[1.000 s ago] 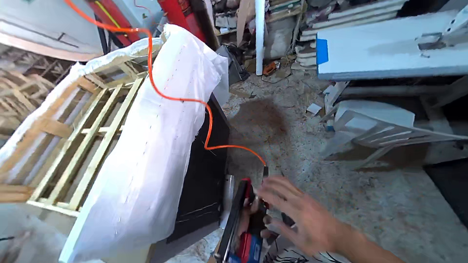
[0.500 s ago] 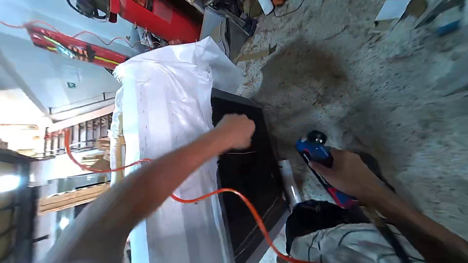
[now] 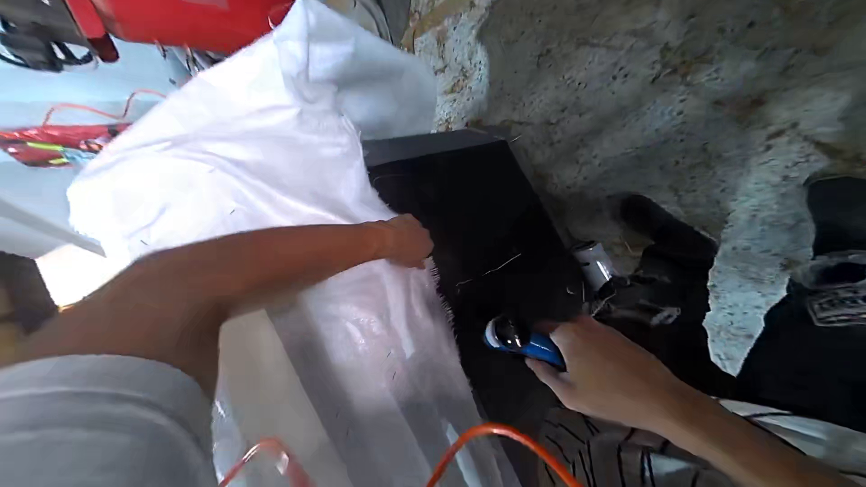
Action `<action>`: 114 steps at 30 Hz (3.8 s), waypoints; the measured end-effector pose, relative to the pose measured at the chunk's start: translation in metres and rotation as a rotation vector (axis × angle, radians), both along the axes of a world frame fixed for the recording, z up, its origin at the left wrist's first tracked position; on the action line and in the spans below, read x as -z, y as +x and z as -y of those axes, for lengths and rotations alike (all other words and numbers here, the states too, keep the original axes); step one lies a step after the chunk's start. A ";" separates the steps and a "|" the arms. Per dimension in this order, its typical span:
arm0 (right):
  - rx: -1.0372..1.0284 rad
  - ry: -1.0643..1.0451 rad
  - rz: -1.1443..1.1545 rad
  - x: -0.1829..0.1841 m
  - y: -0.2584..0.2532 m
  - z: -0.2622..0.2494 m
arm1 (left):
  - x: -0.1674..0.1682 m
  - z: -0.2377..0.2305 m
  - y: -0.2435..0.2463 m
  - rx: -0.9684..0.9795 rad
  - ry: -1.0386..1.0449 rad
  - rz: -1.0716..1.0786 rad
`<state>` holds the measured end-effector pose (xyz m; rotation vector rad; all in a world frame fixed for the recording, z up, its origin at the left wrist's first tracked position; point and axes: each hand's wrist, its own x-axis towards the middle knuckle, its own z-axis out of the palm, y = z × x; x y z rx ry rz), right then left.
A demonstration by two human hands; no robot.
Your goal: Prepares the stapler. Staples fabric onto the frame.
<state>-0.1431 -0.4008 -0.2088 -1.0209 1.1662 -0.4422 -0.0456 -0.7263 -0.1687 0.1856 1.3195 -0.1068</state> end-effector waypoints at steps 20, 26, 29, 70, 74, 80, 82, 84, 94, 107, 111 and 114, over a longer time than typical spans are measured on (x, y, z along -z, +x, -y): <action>0.558 -0.265 0.567 -0.019 0.108 0.087 | 0.000 0.059 0.043 -0.164 0.347 -0.074; 0.588 -0.253 0.575 -0.027 0.094 0.134 | 0.001 0.056 0.042 -0.163 0.344 -0.057; 0.570 -0.181 0.589 -0.029 0.085 0.151 | 0.004 0.058 0.044 -0.184 0.323 -0.056; 0.505 0.008 0.706 -0.038 0.006 0.347 | -0.013 0.256 -0.040 -0.142 0.475 -0.226; 0.465 0.070 0.798 -0.036 0.008 0.360 | 0.001 0.253 -0.042 -0.197 0.369 -0.125; 0.577 -0.056 0.867 -0.011 -0.006 0.363 | -0.001 0.303 -0.118 -0.021 0.100 0.002; 0.592 -0.093 0.839 -0.009 -0.009 0.367 | -0.019 0.335 -0.127 -0.024 0.014 0.097; 0.611 -0.117 0.819 -0.012 -0.009 0.372 | -0.026 0.355 -0.110 -0.140 0.090 0.006; 0.614 -0.072 0.781 -0.023 -0.020 0.420 | -0.031 0.381 -0.030 -0.238 0.216 -0.394; 0.583 -0.214 0.720 -0.024 0.002 0.362 | -0.024 0.386 -0.033 -0.269 0.264 -0.439; 0.630 -0.176 0.729 -0.020 -0.010 0.375 | -0.023 0.389 -0.034 -0.292 0.274 -0.429; 0.586 -0.115 0.742 -0.026 -0.007 0.389 | -0.022 0.389 -0.033 -0.282 0.291 -0.440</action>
